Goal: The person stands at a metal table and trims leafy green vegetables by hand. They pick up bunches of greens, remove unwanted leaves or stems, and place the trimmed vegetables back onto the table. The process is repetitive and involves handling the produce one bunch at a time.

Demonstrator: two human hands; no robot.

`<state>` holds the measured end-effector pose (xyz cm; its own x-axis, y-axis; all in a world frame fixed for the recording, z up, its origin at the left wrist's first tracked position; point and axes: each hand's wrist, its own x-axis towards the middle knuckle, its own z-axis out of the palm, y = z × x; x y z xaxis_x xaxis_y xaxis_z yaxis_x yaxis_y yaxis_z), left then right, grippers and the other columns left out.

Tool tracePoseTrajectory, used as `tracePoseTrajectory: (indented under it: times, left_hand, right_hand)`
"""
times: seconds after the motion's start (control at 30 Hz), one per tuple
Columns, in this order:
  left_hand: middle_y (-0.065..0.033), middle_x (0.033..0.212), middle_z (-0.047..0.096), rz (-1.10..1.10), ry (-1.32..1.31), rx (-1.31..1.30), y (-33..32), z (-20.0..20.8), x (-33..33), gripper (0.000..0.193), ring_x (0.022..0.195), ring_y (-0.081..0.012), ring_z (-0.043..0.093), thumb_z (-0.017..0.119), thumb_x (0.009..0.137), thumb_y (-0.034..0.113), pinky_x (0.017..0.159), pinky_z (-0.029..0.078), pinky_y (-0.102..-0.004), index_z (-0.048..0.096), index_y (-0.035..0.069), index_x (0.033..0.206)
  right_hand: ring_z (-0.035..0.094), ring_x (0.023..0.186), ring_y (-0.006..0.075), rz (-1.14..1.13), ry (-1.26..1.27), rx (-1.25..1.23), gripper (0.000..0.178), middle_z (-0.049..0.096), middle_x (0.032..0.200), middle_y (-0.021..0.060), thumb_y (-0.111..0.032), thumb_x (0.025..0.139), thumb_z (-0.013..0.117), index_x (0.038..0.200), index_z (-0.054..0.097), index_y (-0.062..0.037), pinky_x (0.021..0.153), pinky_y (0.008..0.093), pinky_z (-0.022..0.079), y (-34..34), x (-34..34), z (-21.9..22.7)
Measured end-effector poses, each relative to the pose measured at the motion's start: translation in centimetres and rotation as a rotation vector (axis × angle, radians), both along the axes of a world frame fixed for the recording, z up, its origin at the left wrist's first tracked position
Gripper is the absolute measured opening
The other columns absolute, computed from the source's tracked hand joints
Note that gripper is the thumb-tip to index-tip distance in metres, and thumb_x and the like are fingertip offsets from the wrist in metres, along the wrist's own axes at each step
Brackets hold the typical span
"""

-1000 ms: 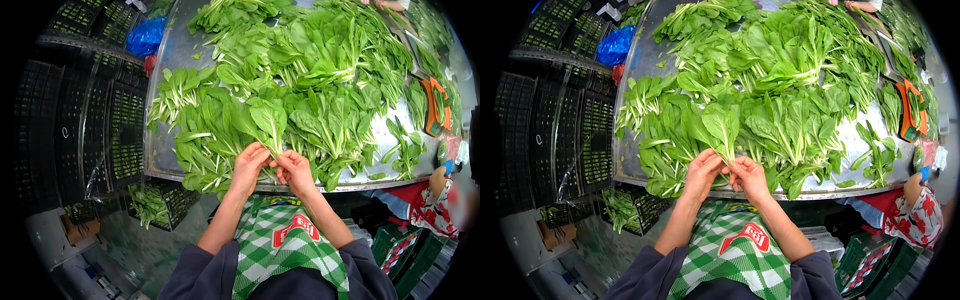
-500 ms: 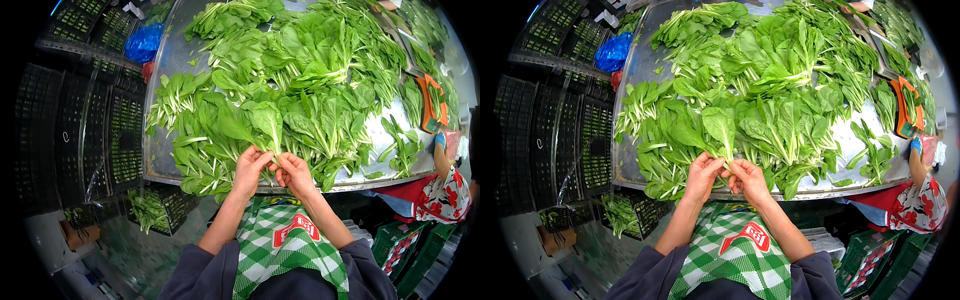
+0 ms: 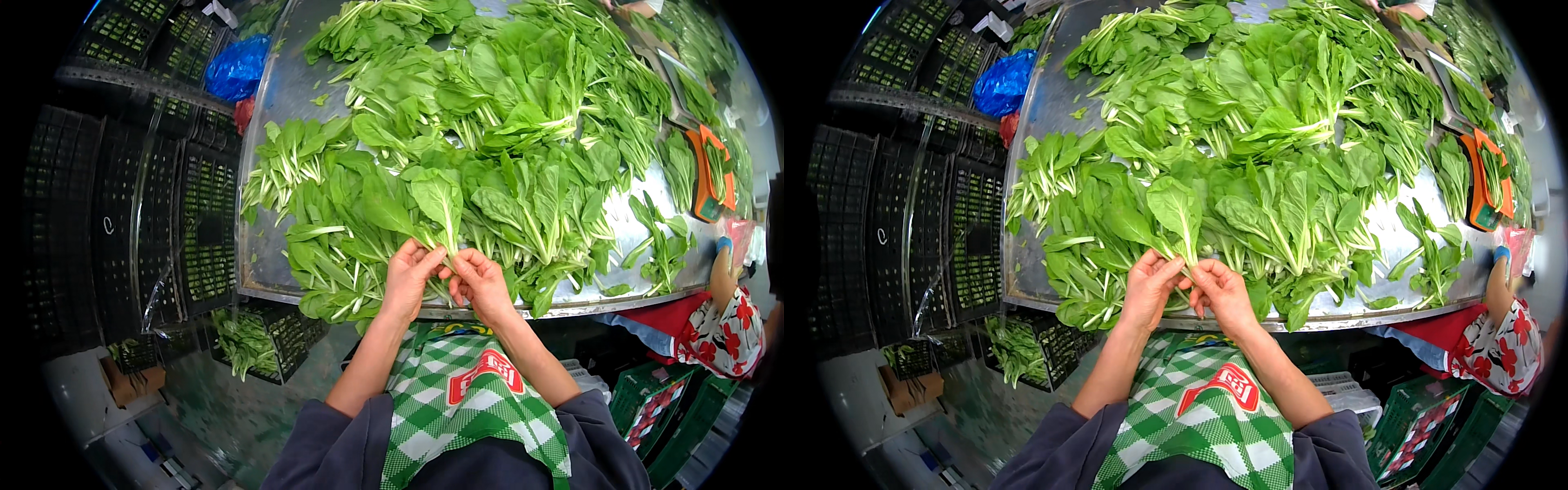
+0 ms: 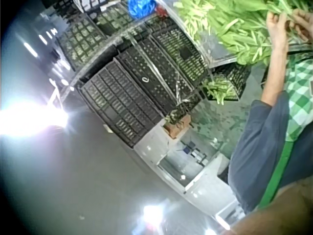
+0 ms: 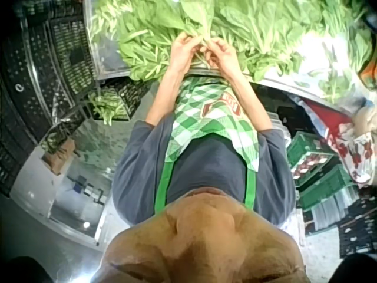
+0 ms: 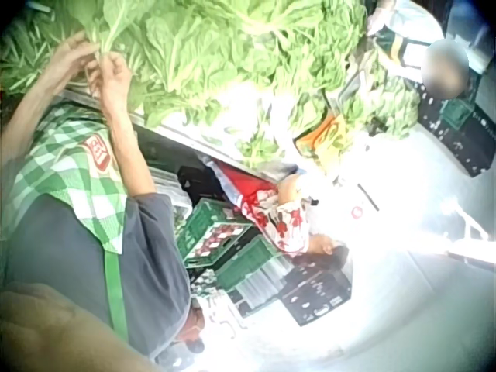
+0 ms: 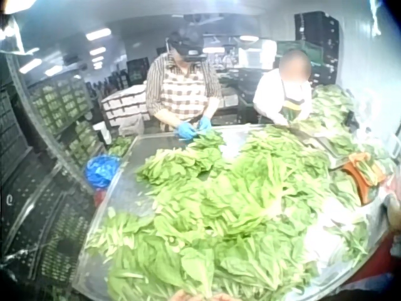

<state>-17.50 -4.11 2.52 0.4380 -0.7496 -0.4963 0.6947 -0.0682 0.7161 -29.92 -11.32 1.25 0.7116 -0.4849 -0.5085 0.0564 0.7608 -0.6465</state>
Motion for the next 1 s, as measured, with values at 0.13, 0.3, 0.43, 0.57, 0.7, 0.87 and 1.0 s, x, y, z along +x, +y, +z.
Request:
tracePoseTrajectory:
  times: [0.13, 0.3, 0.43, 0.57, 0.7, 0.87, 1.0]
  left_hand:
    - [-0.0085, 0.095, 0.063, 0.021, -0.086, 0.014, 0.8, -0.1, 1.0, 0.023, 0.077, -0.0121, 0.060, 0.063, 0.085, 0.010, 0.070, 0.049, -0.0250, 0.053, 0.001, 0.104]
    - [-0.0126, 0.094, 0.066, 0.046, -0.243, 0.096, 1.7, 2.0, 3.7, 0.020, 0.081, -0.0156, 0.063, 0.059, 0.089, 0.011, 0.074, 0.050, -0.0272, 0.055, -0.001, 0.105]
    - [-0.0098, 0.088, 0.067, 0.223, -0.743, 0.149, 2.7, 3.8, 12.2, 0.015, 0.080, -0.0145, 0.063, 0.059, 0.088, 0.011, 0.075, 0.049, -0.0283, 0.060, 0.000, 0.097]
    - [-0.0153, 0.080, 0.066, 0.306, -1.352, 0.593, 3.9, 3.2, 23.3, 0.022, 0.068, -0.0204, 0.062, 0.060, 0.084, 0.015, 0.061, 0.046, -0.0351, 0.059, -0.003, 0.097]
    - [-0.0237, 0.091, 0.063, -0.116, -1.679, 0.854, 5.2, -3.9, 30.2, 0.038, 0.083, -0.0409, 0.060, 0.063, 0.081, 0.026, 0.072, 0.046, -0.0444, 0.057, -0.003, 0.105]
    - [-0.0258, 0.112, 0.055, -0.037, -1.748, 0.863, 4.8, -2.9, 27.1, 0.053, 0.103, -0.0400, 0.053, 0.064, 0.080, 0.027, 0.088, 0.043, -0.0424, 0.051, -0.006, 0.119]
    - [-0.0143, 0.092, 0.063, 0.122, -1.551, 0.463, 2.2, -0.4, 18.4, 0.019, 0.081, -0.0229, 0.061, 0.060, 0.082, 0.012, 0.072, 0.049, -0.0311, 0.063, 0.002, 0.098]
  right_hand:
    - [0.054, 0.055, 0.0069, -0.006, 0.058, -0.218, 0.013, 0.064, 0.080, 0.0054, -0.014, 0.091, 0.056, 0.098, 0.054, -0.0024, 0.045, 0.0196, 0.042, 0.8, 1.8, -0.4]
    - [0.056, 0.062, 0.0065, 0.071, 0.035, -0.383, 0.024, 0.062, 0.093, 0.0050, -0.009, 0.088, 0.060, 0.111, 0.054, -0.0023, 0.048, 0.0188, 0.043, 3.0, 4.9, 0.8]
    - [0.058, 0.067, 0.0073, 0.111, 0.065, -0.657, 0.029, 0.061, 0.100, 0.0045, -0.006, 0.088, 0.058, 0.116, 0.053, -0.0025, 0.054, 0.0195, 0.046, 3.2, 5.8, 0.3]
    - [0.059, 0.065, 0.0102, 0.156, 0.223, -0.924, 0.022, 0.060, 0.090, 0.0072, -0.004, 0.087, 0.058, 0.109, 0.055, -0.0001, 0.054, 0.0209, 0.046, 3.4, 5.0, -1.1]
    - [0.056, 0.059, 0.0182, 0.016, 0.479, -1.132, 0.020, 0.055, 0.084, 0.0111, 0.000, 0.081, 0.061, 0.100, 0.055, -0.0016, 0.049, 0.0288, 0.045, 3.3, 3.8, -1.8]
    - [0.057, 0.058, 0.0307, 0.009, 1.037, -1.483, 0.037, 0.053, 0.093, 0.0159, -0.015, 0.079, 0.068, 0.106, 0.046, -0.0016, 0.052, 0.0405, 0.048, 0.3, -0.4, -3.4]
    - [0.060, 0.065, 0.0400, 0.305, 1.274, -1.349, 0.040, 0.054, 0.094, 0.0171, -0.027, 0.080, 0.065, 0.104, 0.043, -0.0041, 0.059, 0.0465, 0.049, -0.6, -0.8, -5.4]
